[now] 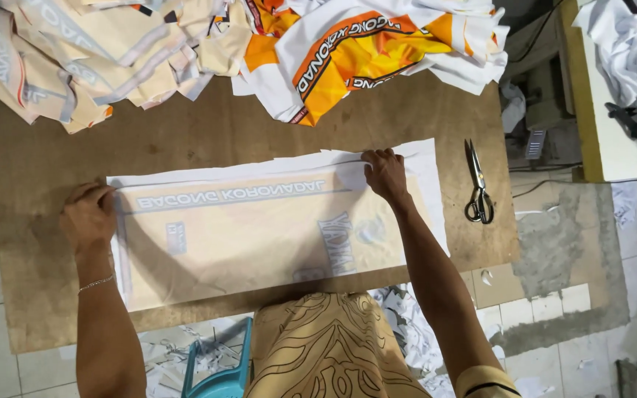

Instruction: Cutting out printed jersey panels from fabric sheets using scissors on a work table.

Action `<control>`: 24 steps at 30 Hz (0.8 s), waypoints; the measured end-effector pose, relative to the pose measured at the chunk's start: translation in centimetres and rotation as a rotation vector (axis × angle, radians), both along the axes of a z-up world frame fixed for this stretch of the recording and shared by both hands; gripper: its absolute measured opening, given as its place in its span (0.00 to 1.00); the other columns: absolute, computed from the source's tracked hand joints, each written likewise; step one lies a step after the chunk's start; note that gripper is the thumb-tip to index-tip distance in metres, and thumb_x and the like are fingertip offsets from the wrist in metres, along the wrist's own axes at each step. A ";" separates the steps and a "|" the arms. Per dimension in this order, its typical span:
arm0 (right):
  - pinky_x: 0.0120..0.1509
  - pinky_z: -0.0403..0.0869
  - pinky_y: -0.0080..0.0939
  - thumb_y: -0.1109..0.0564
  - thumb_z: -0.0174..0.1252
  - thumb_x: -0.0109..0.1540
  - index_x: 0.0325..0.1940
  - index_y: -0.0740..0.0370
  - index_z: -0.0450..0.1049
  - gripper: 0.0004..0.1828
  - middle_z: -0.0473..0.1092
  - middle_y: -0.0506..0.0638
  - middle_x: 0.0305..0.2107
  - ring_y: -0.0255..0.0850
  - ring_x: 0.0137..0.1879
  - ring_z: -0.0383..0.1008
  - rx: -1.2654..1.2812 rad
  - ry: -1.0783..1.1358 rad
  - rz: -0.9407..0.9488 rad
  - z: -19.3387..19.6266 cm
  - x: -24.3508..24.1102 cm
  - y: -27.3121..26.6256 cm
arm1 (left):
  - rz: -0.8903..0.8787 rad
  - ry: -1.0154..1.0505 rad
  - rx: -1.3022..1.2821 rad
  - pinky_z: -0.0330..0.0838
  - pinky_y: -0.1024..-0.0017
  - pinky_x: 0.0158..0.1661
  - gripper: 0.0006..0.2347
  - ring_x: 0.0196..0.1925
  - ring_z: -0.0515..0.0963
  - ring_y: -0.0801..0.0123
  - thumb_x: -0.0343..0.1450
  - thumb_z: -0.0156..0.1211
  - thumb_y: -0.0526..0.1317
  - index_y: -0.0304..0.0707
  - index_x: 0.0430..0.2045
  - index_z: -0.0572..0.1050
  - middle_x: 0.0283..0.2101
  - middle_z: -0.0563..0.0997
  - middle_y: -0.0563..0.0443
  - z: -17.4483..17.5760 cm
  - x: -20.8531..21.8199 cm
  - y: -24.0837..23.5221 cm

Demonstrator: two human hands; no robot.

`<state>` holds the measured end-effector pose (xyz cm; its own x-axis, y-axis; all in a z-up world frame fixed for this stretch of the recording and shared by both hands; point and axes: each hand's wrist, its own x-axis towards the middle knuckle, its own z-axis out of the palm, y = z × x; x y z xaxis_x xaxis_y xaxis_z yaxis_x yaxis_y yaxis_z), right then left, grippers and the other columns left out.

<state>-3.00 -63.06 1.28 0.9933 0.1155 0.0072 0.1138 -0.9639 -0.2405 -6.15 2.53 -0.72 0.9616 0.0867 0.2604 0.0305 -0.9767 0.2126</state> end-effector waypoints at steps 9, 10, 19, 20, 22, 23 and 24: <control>0.52 0.67 0.59 0.53 0.58 0.60 0.55 0.54 0.73 0.18 0.73 0.53 0.43 0.55 0.52 0.70 -0.067 -0.108 -0.005 -0.3 0.6 0.4 | 0.032 -0.092 -0.041 0.76 0.48 0.40 0.16 0.53 0.78 0.48 0.72 0.65 0.39 0.48 0.56 0.80 0.60 0.78 0.50 2.5 -0.5 -2.8; 0.52 0.67 0.59 0.53 0.58 0.60 0.55 0.54 0.73 0.18 0.73 0.53 0.43 0.55 0.52 0.70 -0.059 -0.110 0.010 0.6 -0.3 0.8 | 0.048 -0.094 -0.033 0.76 0.48 0.40 0.16 0.53 0.78 0.48 0.72 0.65 0.39 0.48 0.56 0.80 0.60 0.78 0.50 2.4 -1.3 -3.6; 0.44 0.73 0.62 0.46 0.61 0.64 0.55 0.57 0.75 0.20 0.72 0.58 0.51 0.59 0.54 0.71 -0.033 -0.142 -0.116 2.8 -13.3 -1.5 | -0.044 0.034 -0.061 0.39 0.26 0.66 0.31 0.79 0.46 0.37 0.77 0.41 0.64 0.53 0.74 0.60 0.78 0.52 0.38 1.4 -8.3 -12.3; 0.44 0.73 0.61 0.48 0.62 0.60 0.59 0.51 0.74 0.23 0.70 0.56 0.53 0.58 0.56 0.71 -0.075 -0.126 -0.086 3.2 -14.2 -3.5 | -0.049 -0.011 -0.023 0.41 0.24 0.65 0.31 0.78 0.47 0.36 0.78 0.44 0.63 0.50 0.75 0.62 0.78 0.52 0.37 1.2 -8.4 -12.0; 0.44 0.73 0.60 0.51 0.64 0.56 0.63 0.46 0.73 0.29 0.68 0.55 0.56 0.57 0.58 0.71 -0.131 -0.113 -0.118 3.5 -17.8 -7.8 | -0.116 -0.068 0.000 0.43 0.22 0.63 0.31 0.78 0.48 0.34 0.79 0.47 0.62 0.47 0.75 0.64 0.78 0.53 0.37 0.5 -8.0 -11.5; 0.44 0.72 0.62 0.46 0.61 0.60 0.56 0.53 0.72 0.22 0.69 0.64 0.53 0.62 0.55 0.70 -0.280 -0.124 -0.333 3.4 -18.9 -10.0 | -0.102 -0.048 0.001 0.41 0.21 0.63 0.32 0.79 0.46 0.36 0.79 0.47 0.63 0.45 0.76 0.66 0.79 0.50 0.38 0.3 -7.9 -10.9; 0.43 0.71 0.65 0.42 0.58 0.64 0.49 0.60 0.72 0.21 0.70 0.73 0.51 0.67 0.53 0.70 -0.428 -0.133 -0.549 3.4 -20.1 -12.1 | -0.088 -0.028 0.003 0.40 0.20 0.64 0.33 0.80 0.44 0.37 0.79 0.47 0.63 0.43 0.77 0.67 0.80 0.47 0.40 0.1 -7.7 -10.3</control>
<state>-23.09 -75.14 4.66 0.9026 -0.3822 0.1978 -0.4137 -0.8973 0.1541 -13.87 -7.82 -0.63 0.9577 0.0009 0.2877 -0.0618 -0.9760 0.2090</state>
